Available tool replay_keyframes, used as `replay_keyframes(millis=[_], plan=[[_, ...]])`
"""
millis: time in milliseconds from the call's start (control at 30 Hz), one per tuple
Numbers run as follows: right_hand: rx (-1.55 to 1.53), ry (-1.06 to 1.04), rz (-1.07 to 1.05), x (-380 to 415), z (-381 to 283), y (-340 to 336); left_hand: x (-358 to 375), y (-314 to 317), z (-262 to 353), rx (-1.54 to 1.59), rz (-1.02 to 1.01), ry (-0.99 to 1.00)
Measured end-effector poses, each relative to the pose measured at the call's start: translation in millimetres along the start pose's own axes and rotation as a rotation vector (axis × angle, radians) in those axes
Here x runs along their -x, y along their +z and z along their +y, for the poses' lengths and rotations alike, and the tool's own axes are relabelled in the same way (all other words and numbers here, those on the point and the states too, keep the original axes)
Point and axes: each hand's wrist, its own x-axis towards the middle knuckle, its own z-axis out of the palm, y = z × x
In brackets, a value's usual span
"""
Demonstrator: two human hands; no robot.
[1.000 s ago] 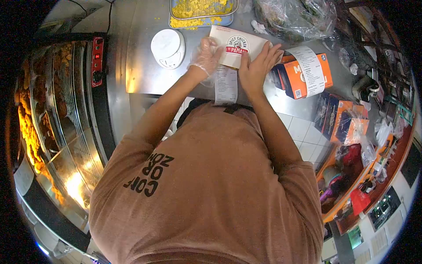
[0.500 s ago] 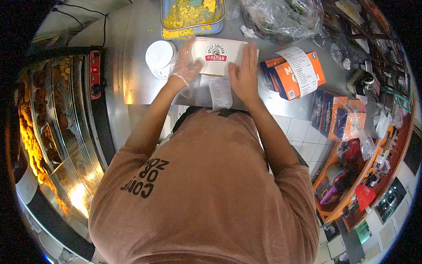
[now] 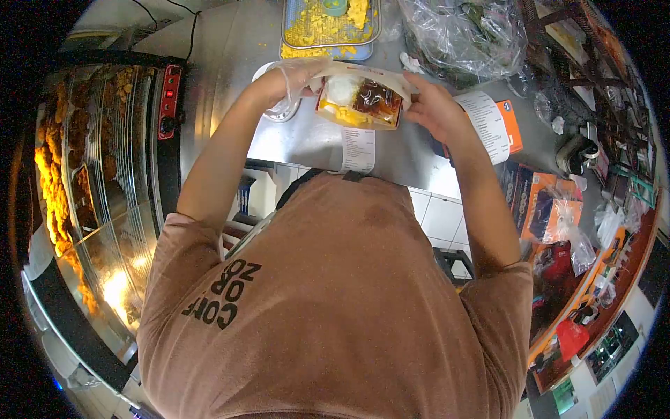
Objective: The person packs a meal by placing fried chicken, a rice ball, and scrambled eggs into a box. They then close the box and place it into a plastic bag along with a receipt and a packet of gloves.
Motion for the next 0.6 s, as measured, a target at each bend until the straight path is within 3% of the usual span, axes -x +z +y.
replay_keyframes(millis=[100, 200, 267, 300, 367, 400, 433, 500, 600], plan=[[-0.043, 0.026, 0.045, 0.1, 13.2, -2.9, 0.2, 9.2, -13.1, -0.197, 0.017, 0.140], [0.042, -0.093, 0.193, -9.3, 52.2, 1.2, 9.9, 21.9, 4.5, -0.650, 0.046, 0.142], [0.096, -0.154, 0.303, -5.3, 77.0, 20.7, 0.2, 47.2, -21.0, -0.955, 0.144, 0.168], [0.368, -0.163, 0.424, -12.3, 94.5, 30.1, -1.5, 61.3, -39.2, -0.989, 0.253, 0.190], [0.921, -0.174, 0.658, -27.1, 123.1, 42.8, 5.0, 91.5, -53.5, -0.650, 0.546, 0.213], [0.981, -0.283, 0.685, -25.3, 125.7, 43.7, 6.1, 99.2, -58.2, -0.475, 0.681, 0.222], [1.043, -0.392, 0.712, -21.1, 127.8, 44.0, 8.6, 94.4, -58.4, -0.457, 0.613, 0.246], [1.210, -0.683, 0.768, -24.4, 134.9, 37.4, 8.7, 78.0, -60.0, -0.761, 0.550, 0.542], [1.588, -1.026, 0.302, -3.0, 84.2, 23.5, 10.5, 48.2, -37.6, -1.036, 0.285, 0.827]])
